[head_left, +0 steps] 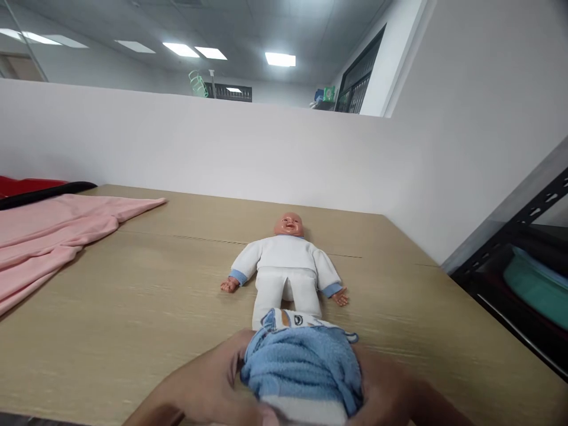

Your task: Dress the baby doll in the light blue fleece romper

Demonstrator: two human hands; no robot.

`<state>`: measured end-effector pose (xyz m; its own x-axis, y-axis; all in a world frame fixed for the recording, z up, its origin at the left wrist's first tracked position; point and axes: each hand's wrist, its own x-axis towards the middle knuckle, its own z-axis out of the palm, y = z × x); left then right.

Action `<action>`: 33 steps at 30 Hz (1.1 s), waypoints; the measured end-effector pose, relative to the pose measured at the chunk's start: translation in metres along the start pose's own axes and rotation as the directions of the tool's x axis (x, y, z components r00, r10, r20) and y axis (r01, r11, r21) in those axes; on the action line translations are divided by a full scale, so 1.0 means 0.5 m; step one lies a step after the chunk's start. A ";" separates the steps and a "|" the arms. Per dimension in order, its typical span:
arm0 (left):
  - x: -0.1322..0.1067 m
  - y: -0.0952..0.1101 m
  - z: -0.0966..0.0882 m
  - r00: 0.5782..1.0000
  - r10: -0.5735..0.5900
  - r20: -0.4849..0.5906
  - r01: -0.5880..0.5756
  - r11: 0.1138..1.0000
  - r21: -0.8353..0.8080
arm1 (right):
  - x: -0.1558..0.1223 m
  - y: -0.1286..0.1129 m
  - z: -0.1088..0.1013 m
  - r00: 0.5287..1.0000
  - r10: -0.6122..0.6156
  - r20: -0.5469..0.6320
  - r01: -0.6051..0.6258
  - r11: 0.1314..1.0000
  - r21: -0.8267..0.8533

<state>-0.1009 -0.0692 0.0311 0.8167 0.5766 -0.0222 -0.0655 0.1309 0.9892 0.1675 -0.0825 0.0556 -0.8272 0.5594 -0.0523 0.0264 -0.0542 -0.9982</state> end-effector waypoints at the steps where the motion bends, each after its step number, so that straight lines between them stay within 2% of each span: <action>1: -0.007 -0.011 0.008 0.998 0.013 -0.058 -0.012 1.000 0.018 | -0.001 0.012 0.010 0.998 0.013 -0.062 -0.015 0.999 -0.034; 3: -0.017 -0.038 0.021 0.983 -0.001 -0.183 0.010 0.999 0.051 | -0.003 0.044 0.029 0.959 0.066 -0.276 -0.105 0.986 -0.129; 4: -0.019 -0.053 0.025 0.971 -0.034 -0.239 0.047 0.998 0.049 | -0.003 0.062 0.037 0.905 0.090 -0.416 -0.176 0.969 -0.173; 6: -0.018 -0.082 0.030 0.935 -0.108 -0.339 0.127 0.991 0.033 | 0.000 0.100 0.048 0.745 0.078 -0.663 -0.315 0.917 -0.246; 7: -0.014 -0.093 0.031 0.913 -0.130 -0.386 0.156 0.987 0.037 | 0.005 0.116 0.050 0.681 0.027 -0.732 -0.353 0.888 -0.295; 8: -0.009 -0.101 0.031 0.894 -0.136 -0.427 0.177 0.983 0.057 | 0.012 0.129 0.049 0.645 -0.036 -0.764 -0.372 0.858 -0.354; 9: -0.003 -0.105 0.029 0.877 -0.123 -0.465 0.187 0.978 0.094 | 0.020 0.137 0.046 0.631 -0.097 -0.770 -0.381 0.826 -0.416; 11: 0.012 -0.106 0.023 0.840 -0.046 -0.540 0.175 0.966 0.190 | 0.041 0.143 0.034 0.632 -0.178 -0.754 -0.378 0.779 -0.500; 13: 0.030 -0.100 0.011 0.816 0.047 -0.576 0.146 0.948 0.284 | 0.062 0.138 0.017 0.651 -0.207 -0.731 -0.360 0.763 -0.537; 16: 0.057 -0.093 -0.013 0.808 0.136 -0.573 0.107 0.922 0.371 | 0.084 0.125 -0.016 0.667 -0.235 -0.707 -0.321 0.766 -0.557; 19: 0.074 -0.088 -0.032 0.794 0.166 -0.585 0.135 0.890 0.435 | 0.093 0.110 -0.045 0.666 -0.256 -0.700 -0.302 0.766 -0.568; 22: 0.068 -0.083 -0.032 0.774 0.154 -0.614 0.195 0.865 0.462 | 0.089 0.088 -0.050 0.686 -0.244 -0.686 -0.288 0.775 -0.563; 26: 0.024 -0.083 0.000 0.772 0.104 -0.627 0.217 0.885 0.413 | 0.071 0.057 -0.007 0.723 -0.148 -0.674 -0.371 0.740 -0.561; 30: -0.027 -0.099 0.038 0.778 -0.032 -0.628 0.327 0.873 0.362 | 0.056 0.043 0.042 0.789 -0.036 -0.613 -0.400 0.727 -0.557; 33: -0.046 -0.107 0.055 0.763 -0.123 -0.635 0.414 0.847 0.334 | 0.054 0.046 0.057 0.816 -0.007 -0.577 -0.383 0.742 -0.550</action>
<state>-0.1004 -0.1119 -0.0174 0.2673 0.9357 -0.2303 0.4741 0.0803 0.8768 0.1298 -0.0924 0.0321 -0.3515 0.9347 -0.0531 0.6452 0.2008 -0.7372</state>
